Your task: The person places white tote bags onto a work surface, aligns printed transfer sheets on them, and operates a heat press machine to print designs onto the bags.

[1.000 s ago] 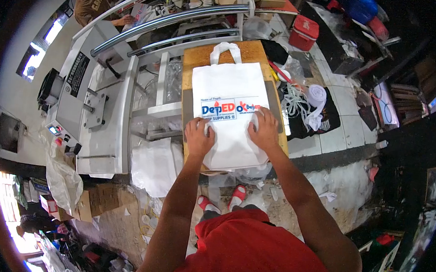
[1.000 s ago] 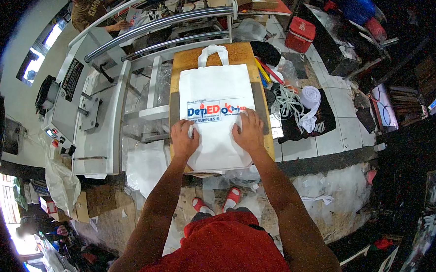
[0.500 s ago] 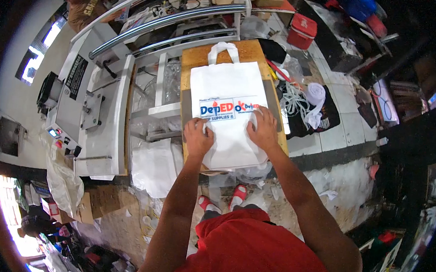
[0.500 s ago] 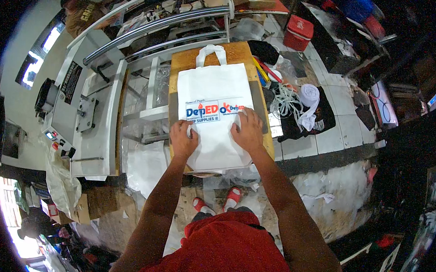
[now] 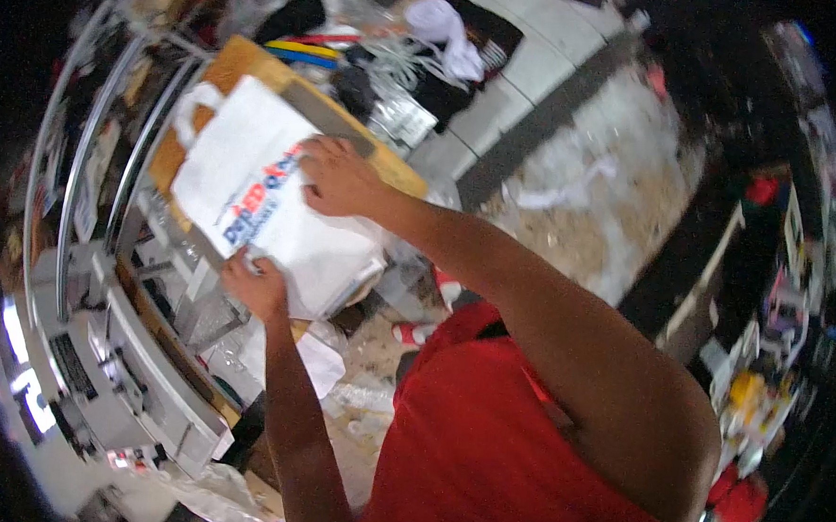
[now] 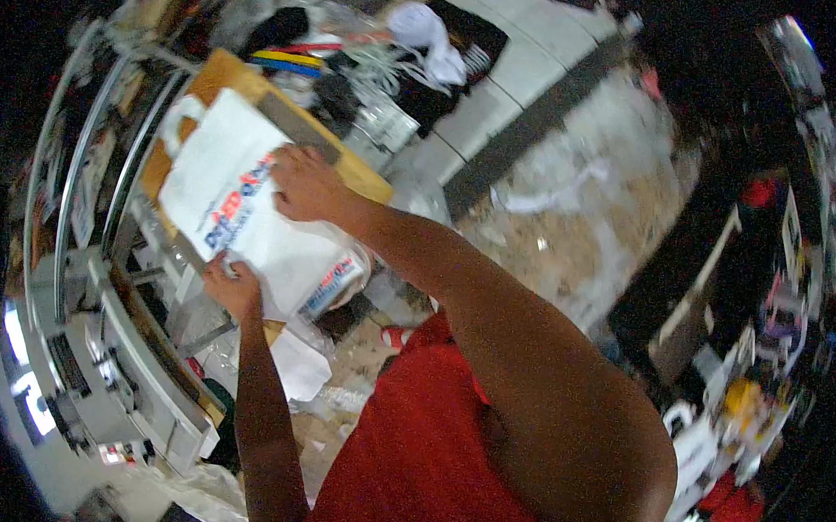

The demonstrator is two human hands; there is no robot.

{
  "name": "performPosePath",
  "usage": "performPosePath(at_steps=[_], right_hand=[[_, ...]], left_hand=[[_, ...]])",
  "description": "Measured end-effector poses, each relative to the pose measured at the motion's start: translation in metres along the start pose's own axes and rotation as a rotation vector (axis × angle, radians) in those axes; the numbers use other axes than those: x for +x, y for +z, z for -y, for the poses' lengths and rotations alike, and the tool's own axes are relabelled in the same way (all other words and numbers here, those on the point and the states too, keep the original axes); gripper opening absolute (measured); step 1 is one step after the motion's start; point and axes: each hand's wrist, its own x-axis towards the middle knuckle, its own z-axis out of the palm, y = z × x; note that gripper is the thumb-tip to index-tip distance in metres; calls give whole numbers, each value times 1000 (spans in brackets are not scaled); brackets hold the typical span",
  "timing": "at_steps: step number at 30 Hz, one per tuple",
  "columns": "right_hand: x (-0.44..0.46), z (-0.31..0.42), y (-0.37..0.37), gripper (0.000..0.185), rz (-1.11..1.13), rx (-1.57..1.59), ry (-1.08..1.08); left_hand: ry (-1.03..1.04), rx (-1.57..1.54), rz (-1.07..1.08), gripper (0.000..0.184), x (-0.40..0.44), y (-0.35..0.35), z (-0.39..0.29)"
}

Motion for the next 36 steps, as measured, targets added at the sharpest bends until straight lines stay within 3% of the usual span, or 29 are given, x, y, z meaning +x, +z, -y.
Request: performPosePath(at_steps=[2, 4, 5, 7, 13, 15, 16, 18, 22, 27, 36], right_hand=[[-1, 0, -4, 35, 22, 23, 19], [-4, 1, -7, 38, 95, 20, 29], [-8, -3, 4, 39, -10, -10, 1], [-8, -3, 1, 40, 33, 21, 28], [-9, -3, 12, 36, -32, -6, 63], [-12, -9, 36, 31, -313, -135, -2], [-13, -11, 43, 31, -315, -153, 13], [-9, -1, 25, 28, 55, -177, 107], [-9, 1, 13, 28, 8, -85, 112], [-13, 3, 5, 27, 48, -62, 143], [-16, 7, -7, 20, 49, -143, 135]], left_hand=[[50, 2, 49, 32, -4, 0, 2], [-45, -5, 70, 33, -5, 5, 6], [-19, -17, 107, 33, -6, 5, 3], [22, 104, 59, 33, -7, 3, 0], [-47, 54, 129, 32, -8, 9, 8], [5, 105, 135, 32, -8, 8, 8], [20, 89, 145, 32, -9, 9, 6], [59, 170, 128, 30, -9, 9, 6], [18, 293, 209, 31, -10, 19, 33], [-38, 253, 217, 31, -7, 8, 5], [25, 333, 214, 31, -7, 15, 25]])
